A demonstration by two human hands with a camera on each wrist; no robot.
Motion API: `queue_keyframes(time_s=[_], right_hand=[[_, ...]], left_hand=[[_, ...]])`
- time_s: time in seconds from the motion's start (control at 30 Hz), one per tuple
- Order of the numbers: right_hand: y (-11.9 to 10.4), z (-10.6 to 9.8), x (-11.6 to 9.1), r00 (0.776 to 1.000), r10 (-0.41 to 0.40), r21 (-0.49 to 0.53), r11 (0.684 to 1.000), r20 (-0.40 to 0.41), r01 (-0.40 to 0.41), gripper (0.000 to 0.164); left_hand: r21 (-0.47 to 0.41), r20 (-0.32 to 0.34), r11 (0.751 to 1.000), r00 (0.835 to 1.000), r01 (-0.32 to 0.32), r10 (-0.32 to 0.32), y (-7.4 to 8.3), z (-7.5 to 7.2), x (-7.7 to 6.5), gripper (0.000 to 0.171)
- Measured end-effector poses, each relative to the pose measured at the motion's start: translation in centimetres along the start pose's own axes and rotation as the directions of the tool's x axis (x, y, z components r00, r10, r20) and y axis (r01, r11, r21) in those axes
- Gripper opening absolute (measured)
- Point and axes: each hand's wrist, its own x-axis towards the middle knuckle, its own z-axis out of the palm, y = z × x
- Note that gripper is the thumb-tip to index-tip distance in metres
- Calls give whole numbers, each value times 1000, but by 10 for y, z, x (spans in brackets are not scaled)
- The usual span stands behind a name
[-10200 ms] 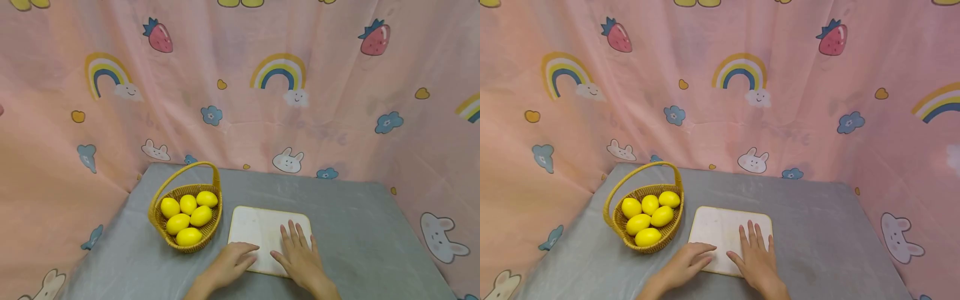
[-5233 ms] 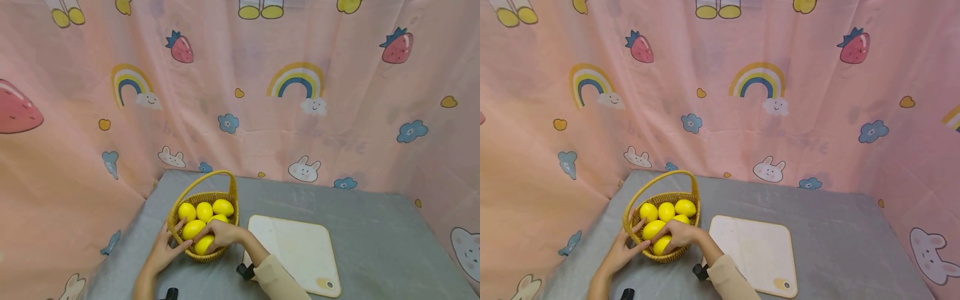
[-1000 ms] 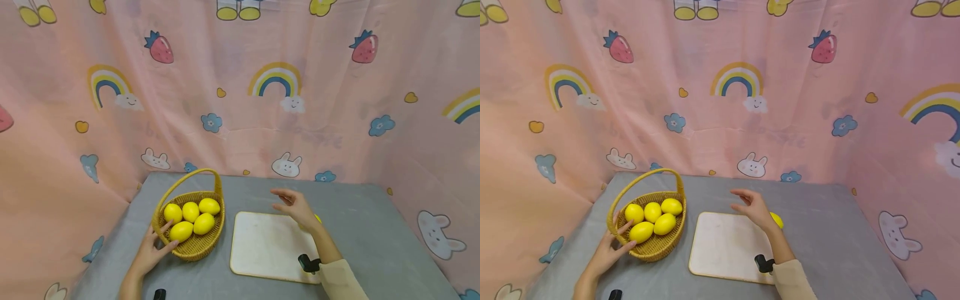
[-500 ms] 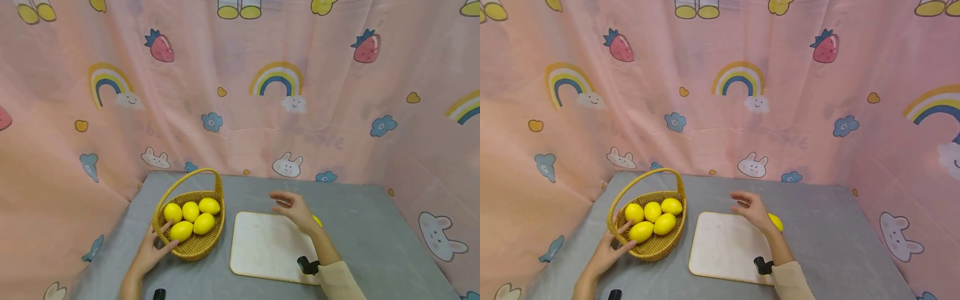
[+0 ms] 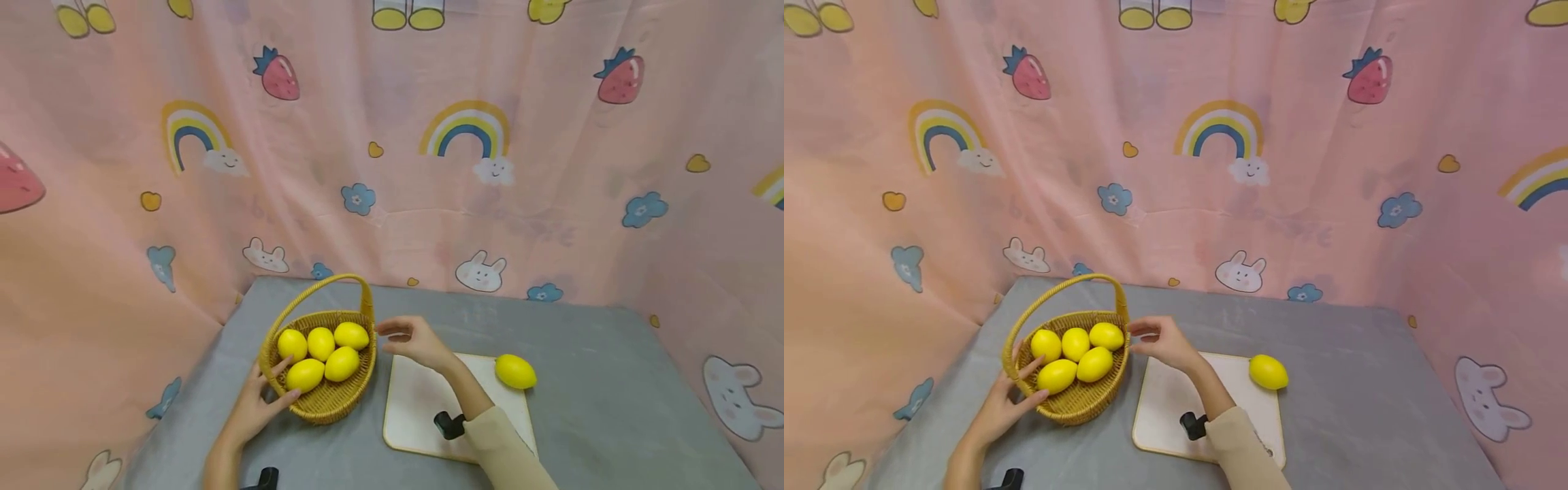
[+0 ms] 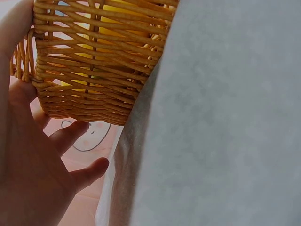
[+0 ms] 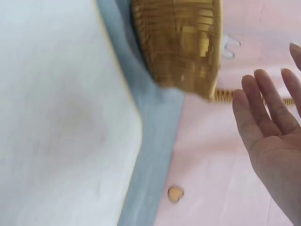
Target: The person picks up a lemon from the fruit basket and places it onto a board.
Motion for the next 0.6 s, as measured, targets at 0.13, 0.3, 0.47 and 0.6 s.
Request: queue_keyframes(time_s=[0.13, 0.3, 0.47, 0.6], right_hand=[[-4, 27, 22, 996, 3, -5, 1000, 87, -3, 38], [-8, 58, 43, 984, 4, -83, 996, 177, 11, 38], [-8, 82, 56, 971, 17, -128, 992, 239, 14, 41], [-5, 96, 63, 968, 36, -118, 993, 249, -6, 40]], left_hand=[[-6, -1, 1000, 1000, -5, 5, 0, 0, 0, 60], [-9, -1, 1000, 1000, -14, 14, 0, 0, 1, 63], [-5, 4, 1000, 1000, -19, 19, -1, 1, 1, 66], [-6, -2, 1000, 1000, -14, 14, -1, 1, 0, 68]])
